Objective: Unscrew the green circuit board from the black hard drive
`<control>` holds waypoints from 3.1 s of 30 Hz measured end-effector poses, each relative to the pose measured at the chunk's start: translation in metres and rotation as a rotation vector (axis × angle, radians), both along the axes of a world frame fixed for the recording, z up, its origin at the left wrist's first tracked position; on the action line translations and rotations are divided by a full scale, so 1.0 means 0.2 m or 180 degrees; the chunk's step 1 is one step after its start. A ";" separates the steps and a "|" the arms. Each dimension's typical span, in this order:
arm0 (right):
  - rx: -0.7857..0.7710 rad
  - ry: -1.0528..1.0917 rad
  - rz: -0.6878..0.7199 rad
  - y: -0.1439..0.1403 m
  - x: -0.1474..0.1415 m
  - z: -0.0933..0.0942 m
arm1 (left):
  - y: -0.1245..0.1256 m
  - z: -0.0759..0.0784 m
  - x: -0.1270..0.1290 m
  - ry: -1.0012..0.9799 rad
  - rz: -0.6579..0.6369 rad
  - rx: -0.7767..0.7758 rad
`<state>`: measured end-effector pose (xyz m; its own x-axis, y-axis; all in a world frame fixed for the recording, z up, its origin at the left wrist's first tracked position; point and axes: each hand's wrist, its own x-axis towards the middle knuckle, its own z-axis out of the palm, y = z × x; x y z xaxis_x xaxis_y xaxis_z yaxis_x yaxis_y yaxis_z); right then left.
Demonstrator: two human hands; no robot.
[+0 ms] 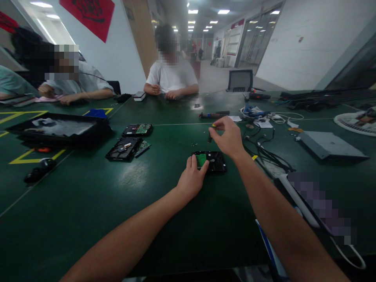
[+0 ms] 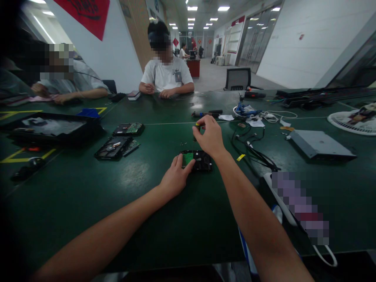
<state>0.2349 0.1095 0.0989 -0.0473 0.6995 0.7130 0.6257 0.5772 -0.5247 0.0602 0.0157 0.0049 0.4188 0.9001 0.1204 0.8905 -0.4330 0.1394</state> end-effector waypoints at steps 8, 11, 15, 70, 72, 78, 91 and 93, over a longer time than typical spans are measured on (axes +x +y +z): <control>-0.0085 -0.0046 0.0200 0.01 0.00 -0.01 | 0.00 0.00 0.00 0.0049 0.0013 -0.0009; -0.0052 -0.0025 0.0091 0.01 0.00 -0.01 | 0.00 0.01 0.00 0.0051 0.0016 -0.0035; -0.0084 0.0031 0.0022 0.01 0.01 -0.01 | 0.00 0.02 0.00 0.0072 0.0019 -0.0060; 0.0010 -0.0081 0.0087 0.00 0.00 0.01 | -0.01 0.01 0.00 0.0017 0.0008 -0.0004; -0.0013 -0.0024 0.0030 0.00 0.00 0.01 | -0.01 0.02 0.00 0.0029 0.0011 -0.0014; -0.0039 -0.0014 0.0137 -0.01 -0.01 0.00 | 0.00 0.02 0.00 0.0023 0.0014 -0.0083; -0.0027 0.0018 0.0119 -0.01 -0.01 0.00 | 0.00 0.01 0.00 0.0006 -0.0005 -0.0022; 0.0015 -0.0061 0.0137 -0.01 -0.01 0.00 | -0.01 0.01 0.00 0.0008 -0.0007 -0.0030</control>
